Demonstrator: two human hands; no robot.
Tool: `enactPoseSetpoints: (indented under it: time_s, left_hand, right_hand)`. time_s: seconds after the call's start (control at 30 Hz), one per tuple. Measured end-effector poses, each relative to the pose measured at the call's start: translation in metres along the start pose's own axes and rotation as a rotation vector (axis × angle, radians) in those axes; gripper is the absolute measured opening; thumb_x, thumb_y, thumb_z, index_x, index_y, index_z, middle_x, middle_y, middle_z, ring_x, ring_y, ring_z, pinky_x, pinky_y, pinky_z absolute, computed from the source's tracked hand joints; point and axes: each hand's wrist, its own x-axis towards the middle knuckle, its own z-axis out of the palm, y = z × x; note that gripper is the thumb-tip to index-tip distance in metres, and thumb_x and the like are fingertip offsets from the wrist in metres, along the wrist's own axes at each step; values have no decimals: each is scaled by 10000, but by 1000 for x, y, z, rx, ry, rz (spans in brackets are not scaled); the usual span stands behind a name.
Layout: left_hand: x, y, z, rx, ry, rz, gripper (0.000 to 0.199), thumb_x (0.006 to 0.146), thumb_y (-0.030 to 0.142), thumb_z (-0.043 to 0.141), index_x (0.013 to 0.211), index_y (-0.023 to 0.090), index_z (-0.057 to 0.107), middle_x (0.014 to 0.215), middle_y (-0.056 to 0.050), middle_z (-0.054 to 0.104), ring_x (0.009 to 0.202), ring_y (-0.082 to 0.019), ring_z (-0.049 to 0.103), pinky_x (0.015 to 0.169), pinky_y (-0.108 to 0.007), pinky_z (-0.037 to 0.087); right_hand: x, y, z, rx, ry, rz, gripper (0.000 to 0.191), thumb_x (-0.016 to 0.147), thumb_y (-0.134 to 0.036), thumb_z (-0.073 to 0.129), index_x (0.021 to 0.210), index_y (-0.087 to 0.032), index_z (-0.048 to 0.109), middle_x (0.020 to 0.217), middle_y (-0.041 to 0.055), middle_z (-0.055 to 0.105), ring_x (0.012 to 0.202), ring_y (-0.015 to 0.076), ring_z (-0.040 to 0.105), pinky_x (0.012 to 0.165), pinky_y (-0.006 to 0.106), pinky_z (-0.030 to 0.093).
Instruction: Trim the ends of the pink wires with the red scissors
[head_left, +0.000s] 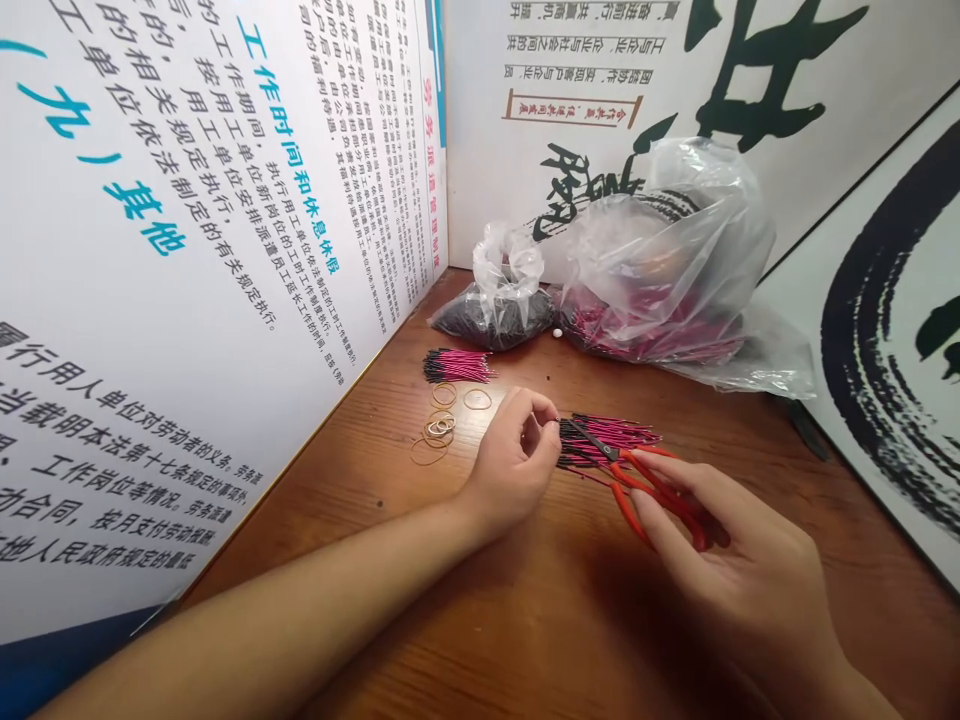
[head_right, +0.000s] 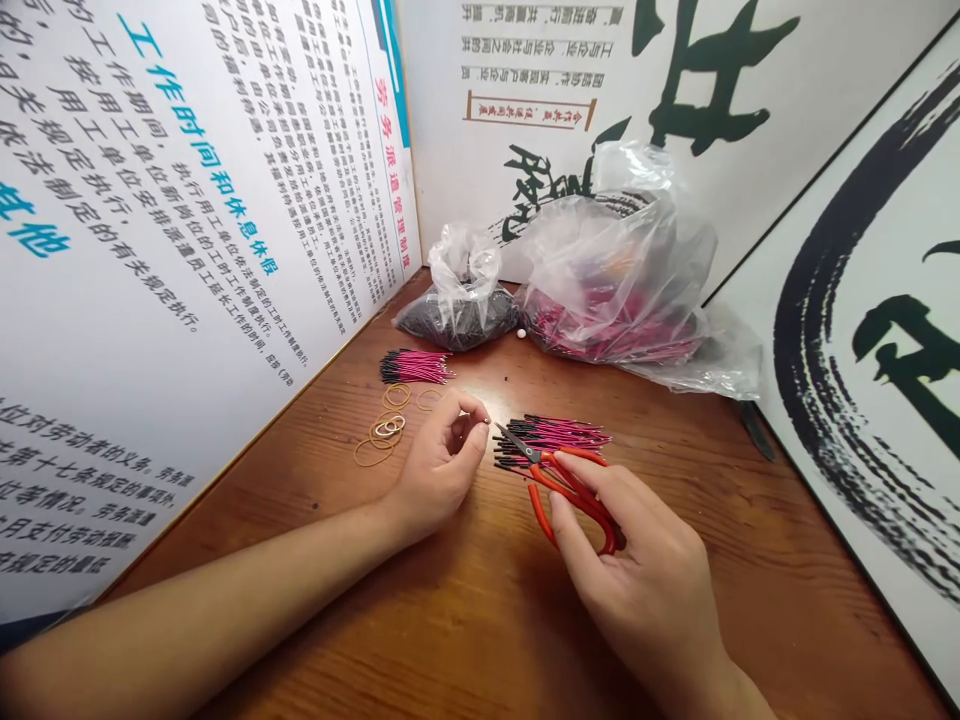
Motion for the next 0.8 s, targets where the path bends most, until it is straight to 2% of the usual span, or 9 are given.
enactPoseSetpoints:
  time_s: [0.3, 0.47, 0.63, 0.8]
  left_hand:
    - [-4, 2, 2, 25, -36, 50, 44, 914, 188, 501, 870, 192, 501, 808, 4, 471, 692, -127, 431, 650, -260, 369]
    - [-3, 1, 2, 15, -42, 40, 45, 920, 183, 499, 876, 190, 498, 796, 9, 465, 681, -118, 423, 642, -256, 362]
    - [-3, 4, 2, 34, -53, 26, 43, 916, 179, 507, 874, 189, 502, 780, 17, 459, 650, -107, 412, 610, -246, 348]
    - [-4, 6, 2, 44, -57, 62, 42, 891, 158, 525, 868, 190, 509, 791, 13, 467, 651, -107, 421, 610, -251, 355]
  right_hand:
    - [-5, -14, -6, -96, -18, -31, 279, 929, -358, 605, 1204, -331, 646, 1039, -20, 731, 853, 155, 701, 742, 272, 536]
    - [-8, -9, -11, -106, -40, -53, 299, 947, -390, 575, 1234, -334, 637, 1070, -33, 728, 891, 133, 710, 746, 243, 531]
    - [-9, -4, -13, -125, -31, -24, 310, 940, -424, 572, 1229, -336, 641, 1128, -20, 720, 927, 163, 708, 697, 273, 546]
    - [-7, -8, -13, -112, -35, 5, 284, 924, -429, 594, 1190, -346, 651, 1083, -32, 734, 866, 153, 709, 680, 272, 545]
